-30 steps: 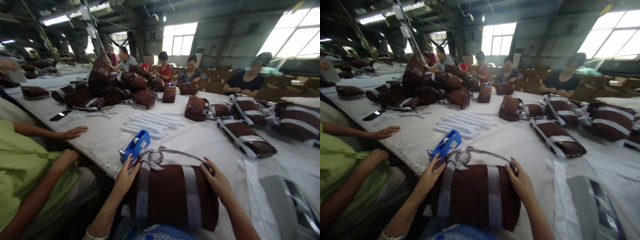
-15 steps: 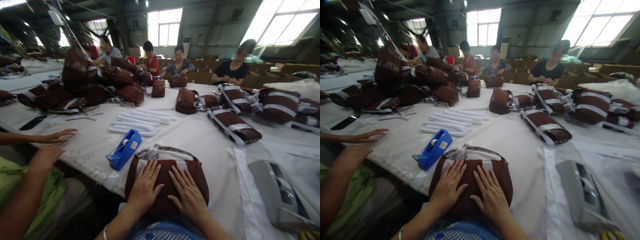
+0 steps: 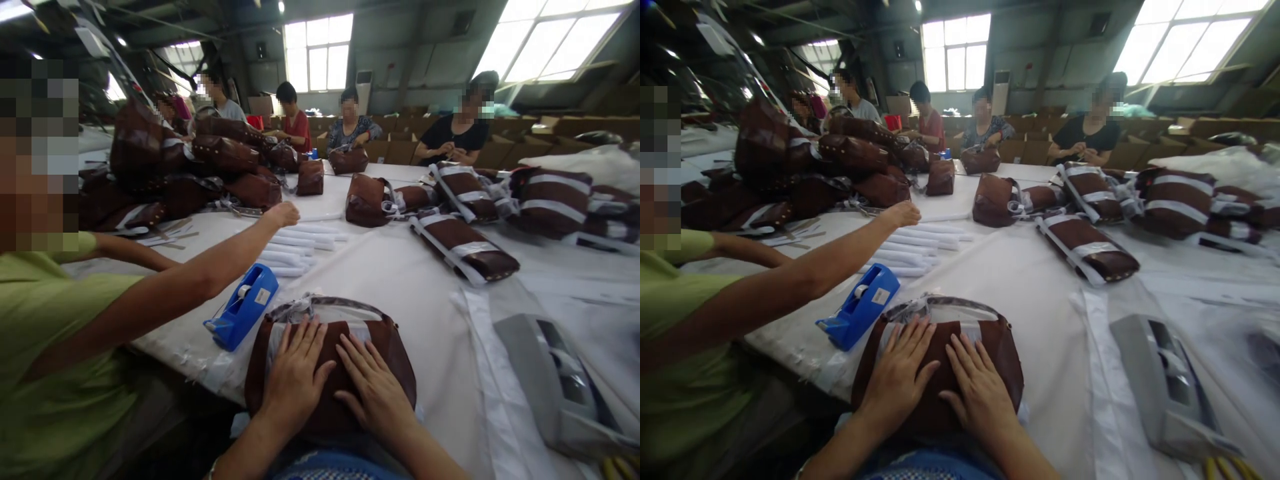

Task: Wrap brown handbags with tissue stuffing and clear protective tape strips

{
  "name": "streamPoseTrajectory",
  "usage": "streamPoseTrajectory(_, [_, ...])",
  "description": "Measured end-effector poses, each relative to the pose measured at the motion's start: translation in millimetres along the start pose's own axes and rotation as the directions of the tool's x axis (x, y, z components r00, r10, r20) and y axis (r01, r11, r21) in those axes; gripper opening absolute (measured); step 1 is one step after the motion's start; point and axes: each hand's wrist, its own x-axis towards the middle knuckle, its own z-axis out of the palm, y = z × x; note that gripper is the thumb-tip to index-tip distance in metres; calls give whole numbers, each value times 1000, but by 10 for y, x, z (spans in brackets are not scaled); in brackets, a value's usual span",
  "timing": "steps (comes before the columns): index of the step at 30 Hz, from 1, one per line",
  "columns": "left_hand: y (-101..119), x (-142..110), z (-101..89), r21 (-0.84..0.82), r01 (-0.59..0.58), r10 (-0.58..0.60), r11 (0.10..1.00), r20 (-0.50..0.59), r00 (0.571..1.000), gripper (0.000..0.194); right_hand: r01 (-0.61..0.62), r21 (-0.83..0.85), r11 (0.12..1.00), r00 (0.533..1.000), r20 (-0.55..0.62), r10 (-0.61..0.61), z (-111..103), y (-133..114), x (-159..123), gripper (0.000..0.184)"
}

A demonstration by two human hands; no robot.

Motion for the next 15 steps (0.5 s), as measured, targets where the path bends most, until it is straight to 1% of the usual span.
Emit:
streamPoseTrajectory(3, [50,21,93,-10,-98,98,995,44,994,59,-24,28,999,1000,-19,24,-5,-10,-20,66])
streamPoseTrajectory(6, [68,38,172,-12,-97,98,995,60,993,57,-26,53,998,999,-28,28,-50,-2,12,58])
streamPoseTrajectory(9, [59,92,109,-39,-81,82,996,42,996,56,-55,44,997,997,-57,58,-133,50,96,53])
streamPoseTrajectory(12, [-64,127,10,-37,-16,17,999,8,1000,57,-107,9,994,991,-79,107,-154,129,164,64])
streamPoseTrajectory(15, [-297,75,34,-42,88,-88,995,4,996,57,-158,-11,987,985,-68,157,-78,191,165,69])
